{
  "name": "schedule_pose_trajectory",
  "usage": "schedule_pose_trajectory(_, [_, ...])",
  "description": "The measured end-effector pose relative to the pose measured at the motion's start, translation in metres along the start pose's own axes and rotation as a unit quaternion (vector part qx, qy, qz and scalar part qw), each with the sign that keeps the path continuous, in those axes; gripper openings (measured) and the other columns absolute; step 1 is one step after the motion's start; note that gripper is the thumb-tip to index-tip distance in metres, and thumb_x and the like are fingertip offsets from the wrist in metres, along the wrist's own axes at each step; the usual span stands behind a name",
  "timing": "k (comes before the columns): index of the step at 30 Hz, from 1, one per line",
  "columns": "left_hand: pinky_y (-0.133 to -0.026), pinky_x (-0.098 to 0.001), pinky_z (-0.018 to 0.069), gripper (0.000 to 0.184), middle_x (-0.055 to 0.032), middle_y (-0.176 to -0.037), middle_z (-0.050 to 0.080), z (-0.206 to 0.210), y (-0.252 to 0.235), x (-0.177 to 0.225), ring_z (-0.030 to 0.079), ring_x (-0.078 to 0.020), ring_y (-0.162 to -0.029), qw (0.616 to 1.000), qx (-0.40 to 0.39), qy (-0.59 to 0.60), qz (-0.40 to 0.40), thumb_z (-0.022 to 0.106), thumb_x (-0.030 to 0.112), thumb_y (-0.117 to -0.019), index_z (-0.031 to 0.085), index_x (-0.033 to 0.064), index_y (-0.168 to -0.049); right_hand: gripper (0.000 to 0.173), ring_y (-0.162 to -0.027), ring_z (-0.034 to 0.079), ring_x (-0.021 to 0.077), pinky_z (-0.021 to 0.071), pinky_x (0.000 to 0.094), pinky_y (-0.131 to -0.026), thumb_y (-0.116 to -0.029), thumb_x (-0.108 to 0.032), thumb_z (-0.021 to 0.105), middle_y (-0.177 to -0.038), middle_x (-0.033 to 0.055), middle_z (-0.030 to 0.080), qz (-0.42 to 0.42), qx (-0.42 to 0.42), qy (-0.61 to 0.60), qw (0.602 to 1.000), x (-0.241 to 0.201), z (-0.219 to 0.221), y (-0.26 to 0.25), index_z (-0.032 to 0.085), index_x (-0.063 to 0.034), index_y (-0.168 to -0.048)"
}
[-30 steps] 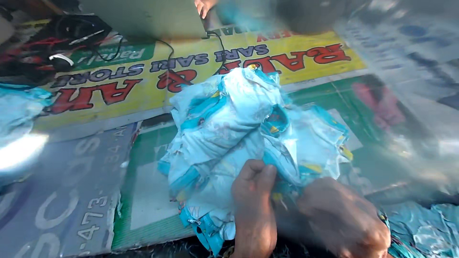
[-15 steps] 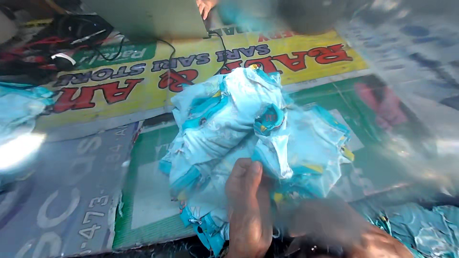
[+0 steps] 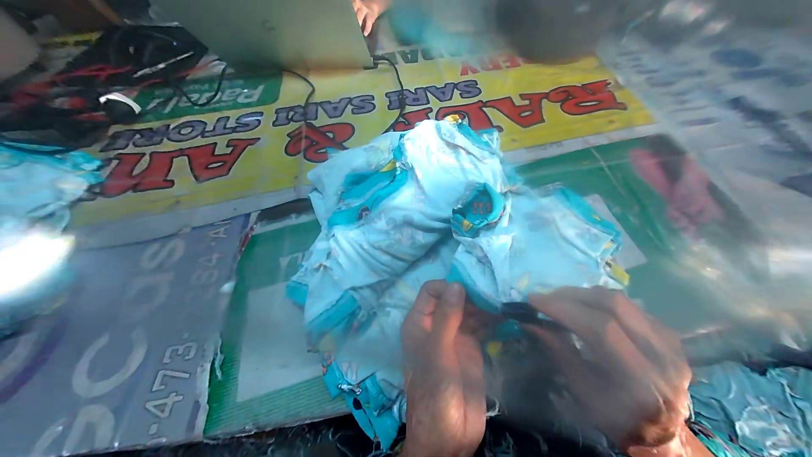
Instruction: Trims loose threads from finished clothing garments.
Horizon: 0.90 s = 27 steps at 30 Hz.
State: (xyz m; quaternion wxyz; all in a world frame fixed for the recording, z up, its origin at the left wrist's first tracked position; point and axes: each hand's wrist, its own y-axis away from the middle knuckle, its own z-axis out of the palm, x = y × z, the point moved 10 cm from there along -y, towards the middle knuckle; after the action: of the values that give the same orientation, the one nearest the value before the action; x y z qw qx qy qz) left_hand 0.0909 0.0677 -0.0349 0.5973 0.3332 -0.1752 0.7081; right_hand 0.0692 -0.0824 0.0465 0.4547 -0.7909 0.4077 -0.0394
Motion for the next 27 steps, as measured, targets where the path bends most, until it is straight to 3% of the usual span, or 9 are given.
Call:
schedule_pose_trajectory(11, [-0.075,-0.0351,0.0639,0.02,-0.011,-0.086,0.071,-0.001,0.001,0.0,0.074,-0.0179,-0.078,1.0,0.002,-0.011,0.011,0.044,0.009,-0.1055,0.061,0.0028,-0.095,0.015,-0.083,0.066,0.0117,0.0487,0.0246,-0.07,-0.1024,-0.024,0.063,-0.093,0.0058,0.072,-0.009,0.003,-0.034,0.999,0.001,0.006,-0.002,0.071,-0.0125,-0.108])
schedule_pose_trajectory(15, [-0.073,-0.028,0.0608,0.015,-0.0049,-0.084,0.071,-0.005,0.0,0.013,0.071,-0.0106,-0.078,0.994,-0.002,-0.082,0.072,0.055,0.012,-0.1018,0.066,0.0064,-0.092,0.023,-0.092,0.065,-0.002,0.055,0.011,-0.078,-0.0989,-0.024,0.07,-0.103,0.0013,0.069,0.07,-0.028,-0.243,0.967,0.022,0.017,0.0,0.067,-0.0059,-0.114])
schedule_pose_trajectory(17, [-0.071,-0.0262,0.0609,0.016,-0.0054,-0.084,0.071,-0.005,-0.002,0.02,0.071,-0.0101,-0.078,0.992,0.003,-0.094,0.089,0.054,0.009,-0.1028,0.066,0.0052,-0.094,0.027,-0.088,0.063,-0.0041,0.0547,0.0095,-0.075,-0.0964,-0.022,0.073,-0.102,0.0003,0.065,0.075,-0.038,-0.287,0.954,0.024,0.023,0.001,0.063,-0.0066,-0.116])
schedule_pose_trajectory(20, [-0.066,-0.0258,0.0622,0.019,-0.007,-0.08,0.071,-0.003,-0.006,0.017,0.072,-0.0109,-0.07,0.995,0.012,-0.077,0.061,0.044,0.004,-0.1057,0.059,0.0027,-0.095,0.026,-0.08,0.06,-0.0001,0.0499,0.0093,-0.07,-0.0955,-0.019,0.072,-0.096,0.0037,0.063,0.024,-0.034,-0.219,0.975,0.013,0.027,-0.001,0.064,-0.0079,-0.118])
schedule_pose_trajectory(24, [-0.065,-0.026,0.0618,0.021,-0.0065,-0.079,0.069,-0.005,-0.008,0.011,0.071,-0.0109,-0.068,0.998,0.01,-0.057,0.032,0.039,0.004,-0.1071,0.057,0.0021,-0.096,0.011,-0.081,0.06,0.0014,0.0494,0.0105,-0.072,-0.0994,-0.015,0.066,-0.089,0.0038,0.064,0.012,-0.024,-0.22,0.975,0.009,0.032,-0.007,0.069,-0.0064,-0.105])
schedule_pose_trajectory(27, [-0.063,-0.0257,0.0618,0.021,-0.0077,-0.082,0.07,-0.008,-0.007,0.008,0.072,-0.0115,-0.069,0.999,0.003,-0.028,0.032,0.038,0.006,-0.1078,0.057,0.0026,-0.098,0.014,-0.086,0.062,-0.0026,0.0519,0.0103,-0.076,-0.1022,-0.016,0.063,-0.09,-0.0001,0.066,0.079,-0.021,-0.38,0.922,0.021,0.039,-0.008,0.067,-0.0042,-0.097])
